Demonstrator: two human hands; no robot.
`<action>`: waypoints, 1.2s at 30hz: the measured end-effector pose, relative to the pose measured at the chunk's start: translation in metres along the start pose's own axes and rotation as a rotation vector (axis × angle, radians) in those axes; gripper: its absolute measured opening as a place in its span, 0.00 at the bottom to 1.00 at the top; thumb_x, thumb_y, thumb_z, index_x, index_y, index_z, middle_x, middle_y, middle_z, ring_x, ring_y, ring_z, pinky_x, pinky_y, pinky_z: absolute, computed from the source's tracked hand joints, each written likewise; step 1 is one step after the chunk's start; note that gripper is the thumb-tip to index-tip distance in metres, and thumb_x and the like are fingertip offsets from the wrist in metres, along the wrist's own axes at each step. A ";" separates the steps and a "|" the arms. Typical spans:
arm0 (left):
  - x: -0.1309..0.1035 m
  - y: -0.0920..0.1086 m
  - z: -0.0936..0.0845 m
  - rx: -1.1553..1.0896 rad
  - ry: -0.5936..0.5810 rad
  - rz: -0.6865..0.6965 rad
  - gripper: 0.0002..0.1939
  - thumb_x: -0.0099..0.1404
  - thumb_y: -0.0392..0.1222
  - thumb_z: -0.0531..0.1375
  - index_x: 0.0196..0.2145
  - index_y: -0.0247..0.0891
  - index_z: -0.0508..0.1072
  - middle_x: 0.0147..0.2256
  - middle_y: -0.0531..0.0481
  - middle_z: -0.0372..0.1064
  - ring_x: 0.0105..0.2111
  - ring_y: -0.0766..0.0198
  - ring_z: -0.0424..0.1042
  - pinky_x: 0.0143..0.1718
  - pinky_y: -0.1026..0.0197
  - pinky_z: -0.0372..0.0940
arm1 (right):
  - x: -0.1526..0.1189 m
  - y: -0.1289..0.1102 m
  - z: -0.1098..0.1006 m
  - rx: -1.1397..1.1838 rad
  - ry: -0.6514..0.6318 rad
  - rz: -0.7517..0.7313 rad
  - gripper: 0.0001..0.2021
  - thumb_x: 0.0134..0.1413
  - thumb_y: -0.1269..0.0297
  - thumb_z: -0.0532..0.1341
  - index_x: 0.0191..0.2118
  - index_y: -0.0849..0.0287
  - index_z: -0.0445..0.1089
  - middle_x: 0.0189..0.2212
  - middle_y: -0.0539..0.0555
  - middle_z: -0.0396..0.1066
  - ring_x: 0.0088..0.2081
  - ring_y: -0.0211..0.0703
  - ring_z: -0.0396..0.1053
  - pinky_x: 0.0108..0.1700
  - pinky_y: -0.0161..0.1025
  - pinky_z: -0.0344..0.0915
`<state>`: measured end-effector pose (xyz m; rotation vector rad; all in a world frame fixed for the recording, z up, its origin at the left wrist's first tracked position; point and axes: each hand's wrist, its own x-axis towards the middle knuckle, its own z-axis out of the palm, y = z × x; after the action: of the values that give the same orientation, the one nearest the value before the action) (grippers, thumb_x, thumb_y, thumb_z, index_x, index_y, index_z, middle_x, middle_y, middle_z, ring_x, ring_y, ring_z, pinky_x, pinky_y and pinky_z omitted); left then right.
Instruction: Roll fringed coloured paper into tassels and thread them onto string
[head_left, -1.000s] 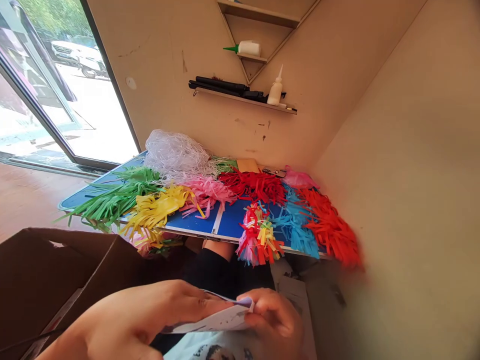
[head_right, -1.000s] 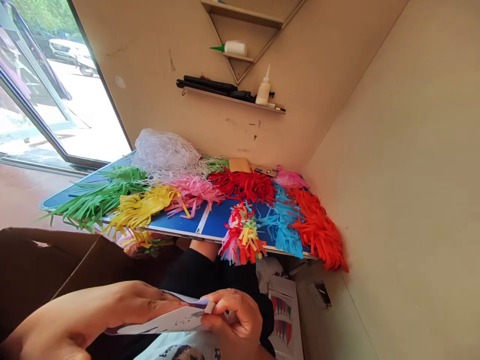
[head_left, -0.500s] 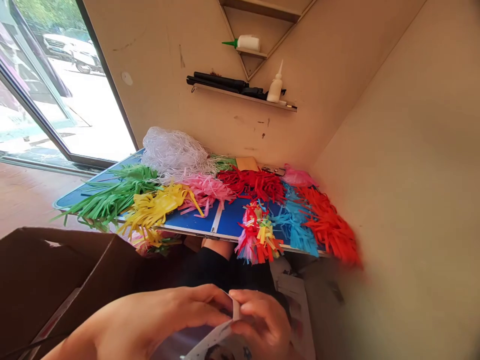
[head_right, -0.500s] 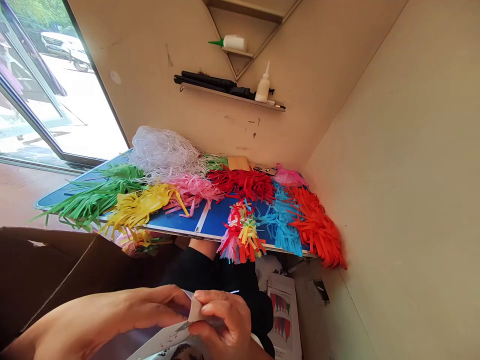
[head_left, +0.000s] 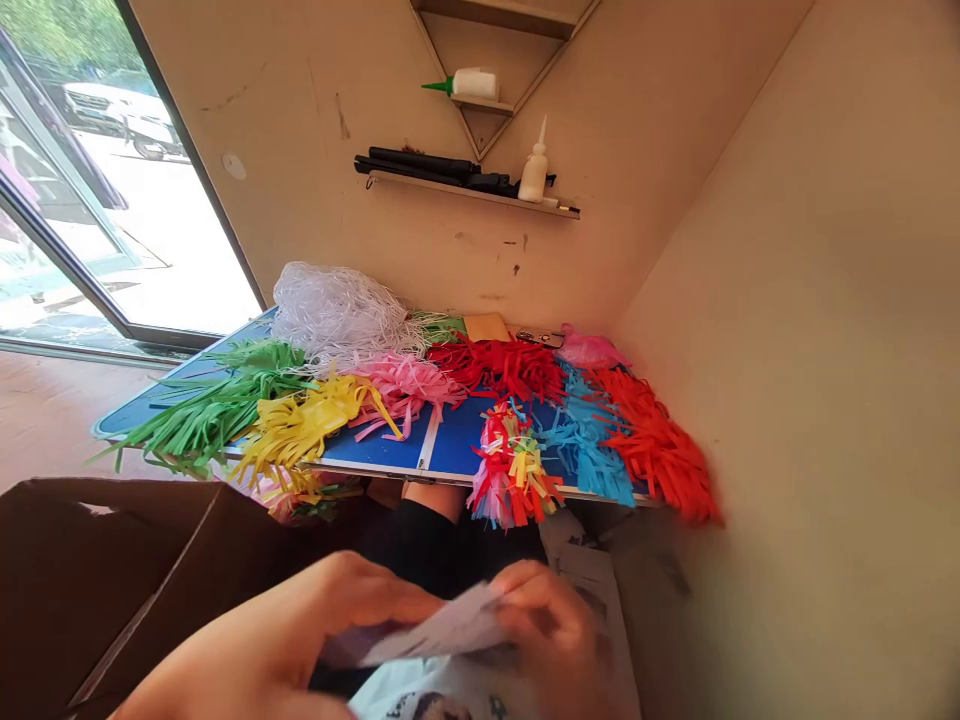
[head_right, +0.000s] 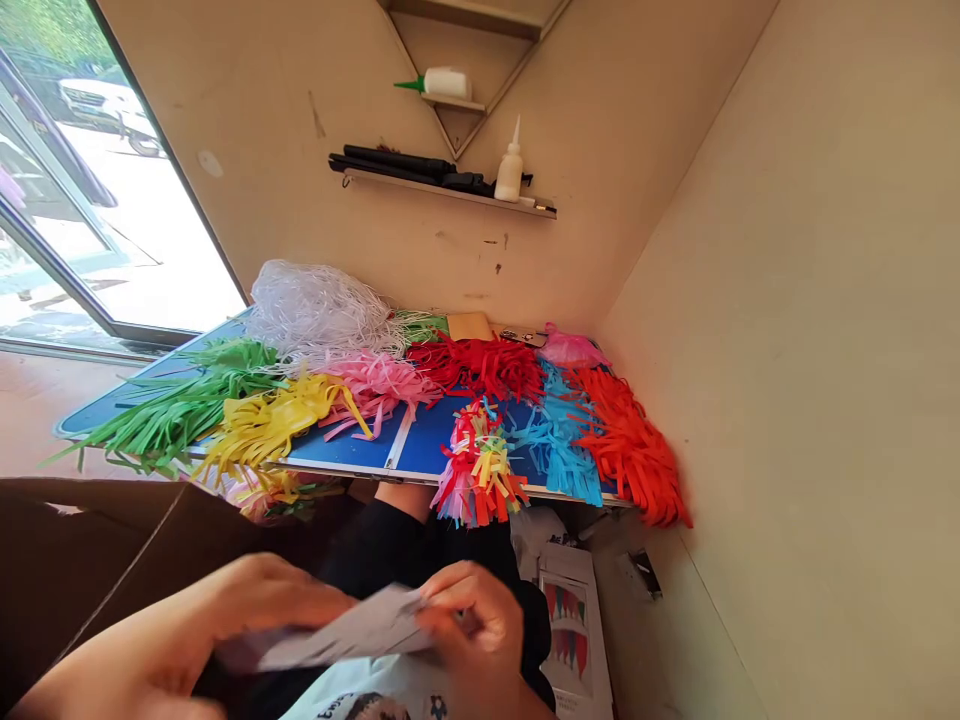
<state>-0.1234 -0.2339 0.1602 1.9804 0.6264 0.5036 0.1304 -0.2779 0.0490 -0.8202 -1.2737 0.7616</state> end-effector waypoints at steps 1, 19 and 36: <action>-0.001 -0.009 0.005 0.023 0.178 -0.016 0.30 0.58 0.64 0.61 0.53 0.47 0.73 0.45 0.46 0.76 0.43 0.51 0.75 0.44 0.59 0.69 | 0.005 0.003 -0.006 0.020 0.133 0.041 0.07 0.52 0.64 0.67 0.26 0.57 0.71 0.28 0.50 0.74 0.28 0.39 0.73 0.28 0.34 0.70; 0.059 -0.092 0.118 0.490 1.166 0.218 0.18 0.70 0.44 0.52 0.55 0.41 0.69 0.45 0.43 0.72 0.41 0.60 0.75 0.40 0.63 0.72 | -0.001 0.069 -0.024 0.019 0.802 0.239 0.16 0.49 0.51 0.66 0.29 0.57 0.63 0.28 0.47 0.69 0.30 0.39 0.68 0.33 0.36 0.66; 0.050 -0.058 0.116 0.003 1.058 0.535 0.16 0.61 0.28 0.62 0.45 0.42 0.76 0.40 0.47 0.76 0.38 0.59 0.77 0.39 0.58 0.76 | 0.009 0.039 -0.037 0.259 0.530 0.023 0.11 0.51 0.60 0.68 0.25 0.57 0.69 0.25 0.48 0.71 0.28 0.38 0.69 0.34 0.39 0.70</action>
<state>-0.0296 -0.2579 0.0612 1.7609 0.6878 1.9306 0.1666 -0.2541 0.0159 -0.7593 -0.6782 0.6530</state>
